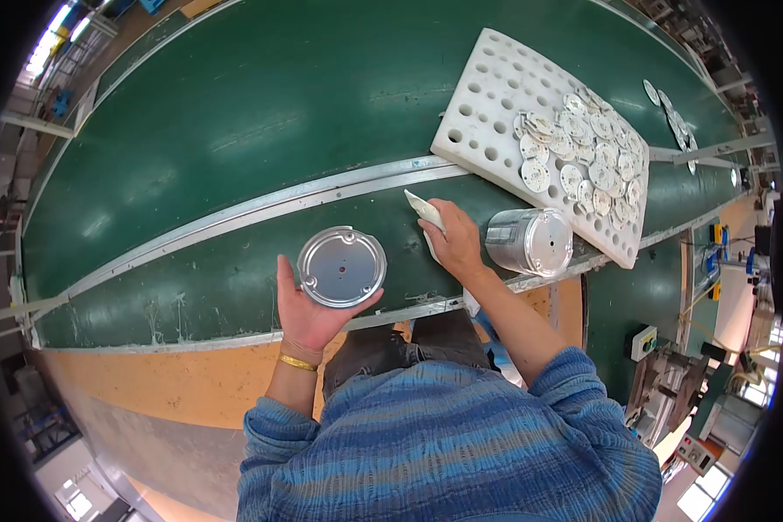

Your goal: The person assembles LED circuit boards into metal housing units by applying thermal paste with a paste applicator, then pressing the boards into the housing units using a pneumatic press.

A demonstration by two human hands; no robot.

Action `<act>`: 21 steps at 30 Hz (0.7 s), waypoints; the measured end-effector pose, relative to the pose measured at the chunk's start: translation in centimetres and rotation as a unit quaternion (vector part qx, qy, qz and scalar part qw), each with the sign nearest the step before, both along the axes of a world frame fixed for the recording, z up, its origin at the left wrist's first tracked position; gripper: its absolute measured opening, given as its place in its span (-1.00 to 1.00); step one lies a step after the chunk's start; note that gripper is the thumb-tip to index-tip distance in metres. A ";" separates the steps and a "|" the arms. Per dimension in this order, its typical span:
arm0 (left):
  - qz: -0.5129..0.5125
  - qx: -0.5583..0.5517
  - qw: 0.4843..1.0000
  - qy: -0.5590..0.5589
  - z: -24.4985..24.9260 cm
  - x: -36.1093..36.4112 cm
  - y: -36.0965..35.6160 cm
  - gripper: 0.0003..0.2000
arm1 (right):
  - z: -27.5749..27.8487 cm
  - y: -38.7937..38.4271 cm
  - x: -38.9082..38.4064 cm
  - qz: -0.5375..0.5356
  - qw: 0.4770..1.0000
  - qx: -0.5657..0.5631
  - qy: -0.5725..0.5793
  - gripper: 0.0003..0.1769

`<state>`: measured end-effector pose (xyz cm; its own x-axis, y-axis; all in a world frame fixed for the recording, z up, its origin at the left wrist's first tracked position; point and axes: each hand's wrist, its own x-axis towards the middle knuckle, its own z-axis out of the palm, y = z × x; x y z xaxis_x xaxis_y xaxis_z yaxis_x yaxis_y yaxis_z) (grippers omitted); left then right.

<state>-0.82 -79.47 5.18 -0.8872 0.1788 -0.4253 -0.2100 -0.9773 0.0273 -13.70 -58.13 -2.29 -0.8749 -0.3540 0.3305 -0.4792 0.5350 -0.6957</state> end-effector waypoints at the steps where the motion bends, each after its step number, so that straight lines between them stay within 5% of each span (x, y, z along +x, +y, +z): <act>1: -0.015 0.003 1.000 0.005 -0.2 -0.3 -0.4 -0.23 | 0.0 0.1 0.3 -0.002 1.000 0.002 0.004 -0.67; 8: -0.072 0.059 0.993 0.070 -0.1 -2.0 -1.6 -0.21 | 0.8 0.5 0.6 0.004 1.000 -0.010 0.010 -0.74; 21: -0.098 0.029 0.995 0.018 -1.1 -4.6 -2.7 -0.28 | 1.2 0.0 -0.1 0.019 0.999 -0.041 -0.025 -0.68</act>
<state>-5.40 -82.16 4.11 -0.8478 0.3733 -0.3768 -0.3964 -0.9179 -0.0176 -13.76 -58.12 -1.14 -0.8776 -0.3601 0.3165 -0.4618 0.4576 -0.7598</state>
